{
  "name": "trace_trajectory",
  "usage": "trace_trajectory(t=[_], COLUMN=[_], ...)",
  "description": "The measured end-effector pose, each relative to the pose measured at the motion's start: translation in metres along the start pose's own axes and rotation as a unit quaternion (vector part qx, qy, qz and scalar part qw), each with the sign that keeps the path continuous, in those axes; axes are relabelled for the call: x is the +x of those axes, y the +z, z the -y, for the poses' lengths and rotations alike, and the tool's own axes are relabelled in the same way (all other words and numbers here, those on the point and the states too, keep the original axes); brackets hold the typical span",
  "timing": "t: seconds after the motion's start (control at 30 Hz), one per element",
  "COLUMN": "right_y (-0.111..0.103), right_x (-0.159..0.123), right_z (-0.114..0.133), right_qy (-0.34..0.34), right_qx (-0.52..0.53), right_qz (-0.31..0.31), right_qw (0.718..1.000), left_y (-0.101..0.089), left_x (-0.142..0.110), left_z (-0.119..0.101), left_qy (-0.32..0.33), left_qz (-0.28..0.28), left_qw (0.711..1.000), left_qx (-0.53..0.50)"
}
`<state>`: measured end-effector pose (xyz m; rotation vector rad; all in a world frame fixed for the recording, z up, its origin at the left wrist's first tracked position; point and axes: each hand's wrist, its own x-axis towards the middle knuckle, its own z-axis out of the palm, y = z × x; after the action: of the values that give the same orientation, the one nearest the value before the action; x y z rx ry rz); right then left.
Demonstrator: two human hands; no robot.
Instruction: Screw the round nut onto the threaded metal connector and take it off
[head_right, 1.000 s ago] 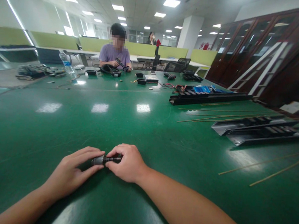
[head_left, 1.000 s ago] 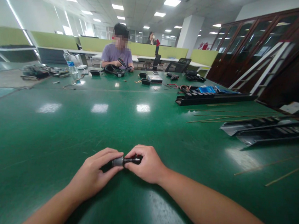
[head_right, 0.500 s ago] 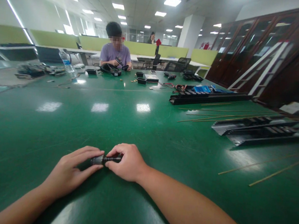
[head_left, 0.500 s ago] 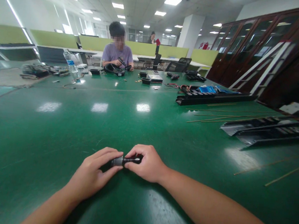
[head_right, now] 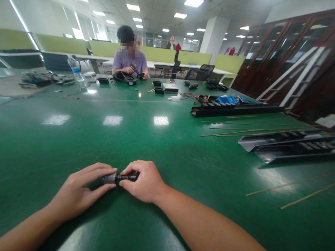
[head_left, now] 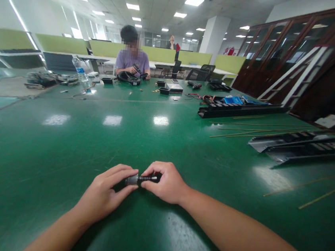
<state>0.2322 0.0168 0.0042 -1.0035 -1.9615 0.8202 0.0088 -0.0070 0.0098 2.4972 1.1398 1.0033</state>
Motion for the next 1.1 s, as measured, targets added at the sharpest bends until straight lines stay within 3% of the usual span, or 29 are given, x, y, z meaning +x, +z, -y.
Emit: trace_trajectory(t=[1.1], right_y=[-0.0003], right_x=[0.0004], right_z=[0.0006], right_qy=[0.013], right_qx=[0.0], right_qz=[0.002], right_qw=[1.0], left_y=[-0.0017], left_x=[0.0006], left_z=[0.0005], left_qy=[-0.003], left_qz=[0.002], left_qw=[1.0], left_qx=[-0.004])
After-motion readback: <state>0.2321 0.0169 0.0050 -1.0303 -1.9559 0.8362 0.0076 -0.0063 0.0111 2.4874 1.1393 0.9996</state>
